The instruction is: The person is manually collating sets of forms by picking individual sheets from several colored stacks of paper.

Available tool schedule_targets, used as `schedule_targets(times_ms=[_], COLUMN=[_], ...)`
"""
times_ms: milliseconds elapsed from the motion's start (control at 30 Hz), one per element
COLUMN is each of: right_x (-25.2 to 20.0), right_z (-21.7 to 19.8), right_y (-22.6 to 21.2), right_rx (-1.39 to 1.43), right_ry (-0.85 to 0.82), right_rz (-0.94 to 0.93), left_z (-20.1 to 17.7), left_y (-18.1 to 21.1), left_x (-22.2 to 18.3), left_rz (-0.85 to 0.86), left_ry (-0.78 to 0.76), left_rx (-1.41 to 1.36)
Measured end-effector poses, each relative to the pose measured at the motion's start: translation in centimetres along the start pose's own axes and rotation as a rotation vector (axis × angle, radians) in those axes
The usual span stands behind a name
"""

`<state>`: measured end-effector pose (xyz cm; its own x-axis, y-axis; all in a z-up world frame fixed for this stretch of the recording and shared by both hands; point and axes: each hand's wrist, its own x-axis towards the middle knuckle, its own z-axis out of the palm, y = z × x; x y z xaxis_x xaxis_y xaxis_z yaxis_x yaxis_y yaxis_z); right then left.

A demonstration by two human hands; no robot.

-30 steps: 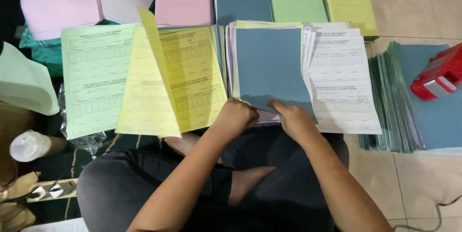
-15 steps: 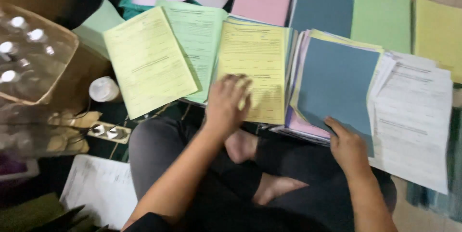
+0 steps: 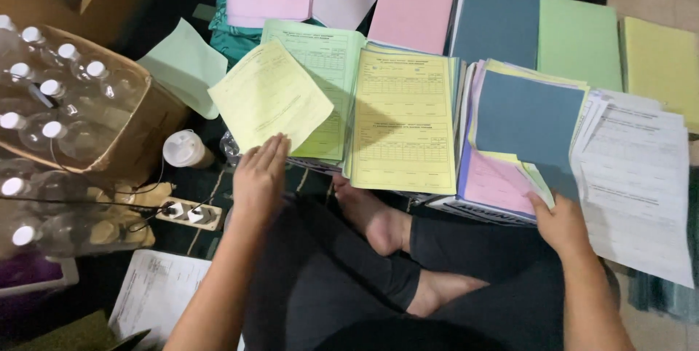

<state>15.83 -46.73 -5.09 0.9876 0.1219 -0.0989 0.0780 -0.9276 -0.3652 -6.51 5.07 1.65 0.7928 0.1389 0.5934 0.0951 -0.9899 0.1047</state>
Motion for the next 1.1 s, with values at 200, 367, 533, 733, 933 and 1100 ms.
schedule_targets(times_ms=[200, 367, 533, 733, 933, 1100], right_x=[0.4, 2.1, 1.3, 1.7, -0.9, -0.1], right_z=[-0.4, 0.5, -0.2, -1.1, -4.2, 2.2], right_y=[0.0, 2.9, 1.6, 0.4, -15.6, -22.8], right_rx=[0.121, 0.177, 0.249, 0.27, -0.029, -0.105], right_ry=[0.015, 0.013, 0.004, 0.021, 0.485, 0.294], right_rz=[0.165, 0.205, 0.203, 0.158, -0.501, -0.914], left_z=[8.2, 11.0, 10.5, 11.3, 12.1, 12.2], left_y=[8.0, 11.2, 9.8, 8.3, 8.1, 8.1], left_x=[0.3, 0.5, 0.1, -0.3, -0.7, -0.9], left_rz=[0.338, 0.512, 0.505, 0.368, 0.362, 0.351], left_ry=[-0.123, -0.005, -0.05, -0.084, -0.145, -0.103], left_rx=[-0.295, -0.368, -0.409, -0.44, -0.511, -0.502])
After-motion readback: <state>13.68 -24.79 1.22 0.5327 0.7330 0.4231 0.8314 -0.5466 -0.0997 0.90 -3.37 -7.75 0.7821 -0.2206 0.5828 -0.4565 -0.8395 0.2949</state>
